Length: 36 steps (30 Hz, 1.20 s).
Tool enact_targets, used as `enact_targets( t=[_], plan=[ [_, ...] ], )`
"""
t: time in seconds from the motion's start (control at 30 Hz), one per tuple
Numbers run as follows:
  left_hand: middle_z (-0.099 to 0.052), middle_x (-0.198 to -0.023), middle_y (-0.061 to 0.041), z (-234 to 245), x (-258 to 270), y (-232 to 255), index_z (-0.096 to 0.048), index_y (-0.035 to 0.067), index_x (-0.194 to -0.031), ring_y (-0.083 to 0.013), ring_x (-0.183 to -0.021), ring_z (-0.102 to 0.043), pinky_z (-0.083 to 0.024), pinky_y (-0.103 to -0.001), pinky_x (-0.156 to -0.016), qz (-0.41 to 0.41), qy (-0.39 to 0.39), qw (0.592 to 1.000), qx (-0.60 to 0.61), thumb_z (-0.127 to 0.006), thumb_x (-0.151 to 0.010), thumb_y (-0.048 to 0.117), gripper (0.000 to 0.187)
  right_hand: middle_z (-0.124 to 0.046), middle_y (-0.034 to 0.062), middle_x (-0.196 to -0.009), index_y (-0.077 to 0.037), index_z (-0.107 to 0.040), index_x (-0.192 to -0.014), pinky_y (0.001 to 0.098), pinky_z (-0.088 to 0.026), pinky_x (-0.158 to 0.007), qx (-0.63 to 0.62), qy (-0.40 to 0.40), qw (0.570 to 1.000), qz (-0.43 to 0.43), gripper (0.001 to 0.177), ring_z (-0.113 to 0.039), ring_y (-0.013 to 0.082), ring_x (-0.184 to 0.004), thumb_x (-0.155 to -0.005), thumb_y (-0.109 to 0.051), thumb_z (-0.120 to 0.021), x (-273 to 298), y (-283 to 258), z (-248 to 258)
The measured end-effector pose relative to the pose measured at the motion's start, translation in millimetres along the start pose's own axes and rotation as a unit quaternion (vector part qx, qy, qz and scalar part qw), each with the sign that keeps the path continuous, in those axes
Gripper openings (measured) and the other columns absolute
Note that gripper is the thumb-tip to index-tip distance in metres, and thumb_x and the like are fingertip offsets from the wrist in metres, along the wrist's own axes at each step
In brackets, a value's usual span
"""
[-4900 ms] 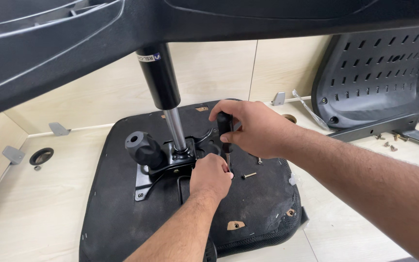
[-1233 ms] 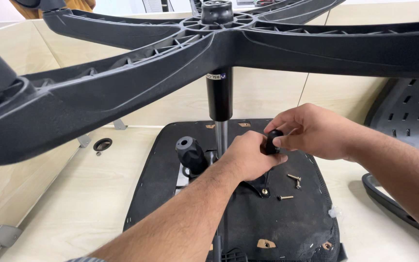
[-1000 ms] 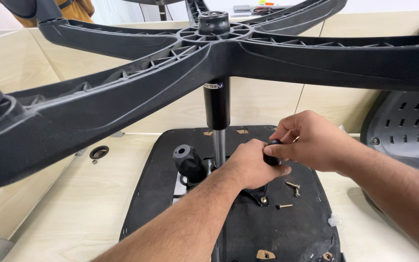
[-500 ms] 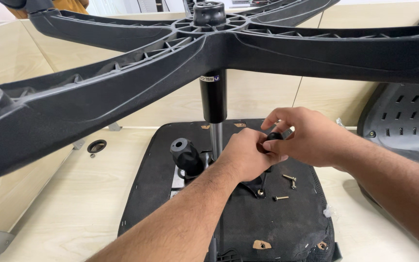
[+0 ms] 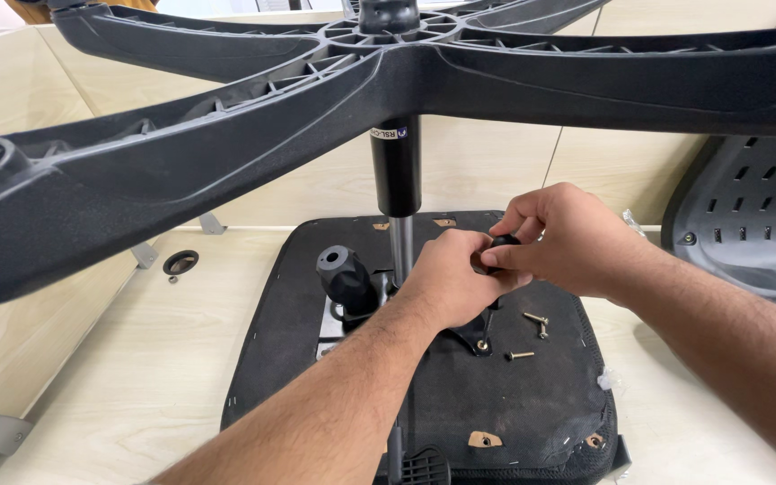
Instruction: The person assembles an office chair by attaching the seat to the base and gas lift. They use a screwdriver to tighten screws and secure the components together on a light-colored work surface.
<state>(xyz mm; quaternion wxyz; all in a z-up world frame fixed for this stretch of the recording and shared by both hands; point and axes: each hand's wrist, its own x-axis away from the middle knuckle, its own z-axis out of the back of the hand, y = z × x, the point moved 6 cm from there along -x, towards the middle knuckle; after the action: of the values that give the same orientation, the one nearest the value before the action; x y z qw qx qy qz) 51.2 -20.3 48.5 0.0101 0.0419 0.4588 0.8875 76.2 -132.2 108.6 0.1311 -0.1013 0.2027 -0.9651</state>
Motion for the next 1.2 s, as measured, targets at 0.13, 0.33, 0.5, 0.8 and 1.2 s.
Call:
enact_targets(
  t=[0.13,0.33,0.5,0.8,1.2],
  plan=[
    [-0.079,-0.1,-0.004,-1,0,-1,-0.074,0.01,-0.107,-0.0144,-0.097,-0.076,-0.062,-0.035,-0.093,-0.015,-0.015,1.0,-0.001,-0.073,-0.091,0.034,0.029,-0.078,0.0075,-0.094,-0.017,-0.077,-0.113,0.0364,-0.062,-0.079,0.016,-0.003,1.0,0.014,0.034,-0.074,0.0158,-0.086,-0.087,-0.036,-0.086,-2,1,0],
    [-0.077,-0.109,-0.004,-7,-6,-6,-0.072,0.011,-0.114,-0.0162,-0.106,-0.074,-0.058,-0.037,-0.099,-0.019,-0.036,0.999,0.015,-0.067,-0.095,0.033,0.03,-0.08,0.0,-0.11,-0.026,-0.078,-0.115,0.0345,-0.062,-0.091,0.053,-0.016,0.997,0.055,0.029,-0.075,0.0122,-0.1,-0.087,-0.034,-0.081,-2,3,1],
    [-0.079,-0.109,-0.007,-6,-9,-5,-0.074,0.009,-0.114,-0.0174,-0.104,-0.075,-0.059,-0.037,-0.097,-0.014,-0.033,0.999,0.005,-0.066,-0.094,0.033,0.033,-0.079,0.0022,-0.107,-0.023,-0.077,-0.115,0.0351,-0.062,-0.086,0.045,0.026,0.998,0.021,0.033,-0.075,0.0145,-0.093,-0.086,-0.036,-0.085,-3,2,3],
    [-0.079,-0.099,-0.006,4,-13,3,-0.072,0.007,-0.109,-0.0151,-0.094,-0.078,-0.065,-0.033,-0.088,-0.013,0.026,1.0,-0.006,-0.077,-0.088,0.034,0.036,-0.081,0.0065,-0.102,-0.015,-0.075,-0.117,0.038,-0.062,-0.08,-0.003,0.023,0.998,-0.056,0.039,-0.076,0.0178,-0.087,-0.087,-0.039,-0.084,-8,17,-1],
    [-0.078,-0.114,-0.004,-3,-26,-2,-0.073,0.013,-0.119,-0.0155,-0.107,-0.074,-0.058,-0.034,-0.097,-0.035,-0.001,0.999,0.01,-0.072,-0.09,0.031,0.035,-0.08,-0.0005,-0.11,-0.021,-0.077,-0.115,0.0353,-0.064,-0.093,-0.011,0.028,1.0,-0.006,0.025,-0.078,0.0141,-0.099,-0.091,-0.026,-0.081,-12,22,6]
  ],
)
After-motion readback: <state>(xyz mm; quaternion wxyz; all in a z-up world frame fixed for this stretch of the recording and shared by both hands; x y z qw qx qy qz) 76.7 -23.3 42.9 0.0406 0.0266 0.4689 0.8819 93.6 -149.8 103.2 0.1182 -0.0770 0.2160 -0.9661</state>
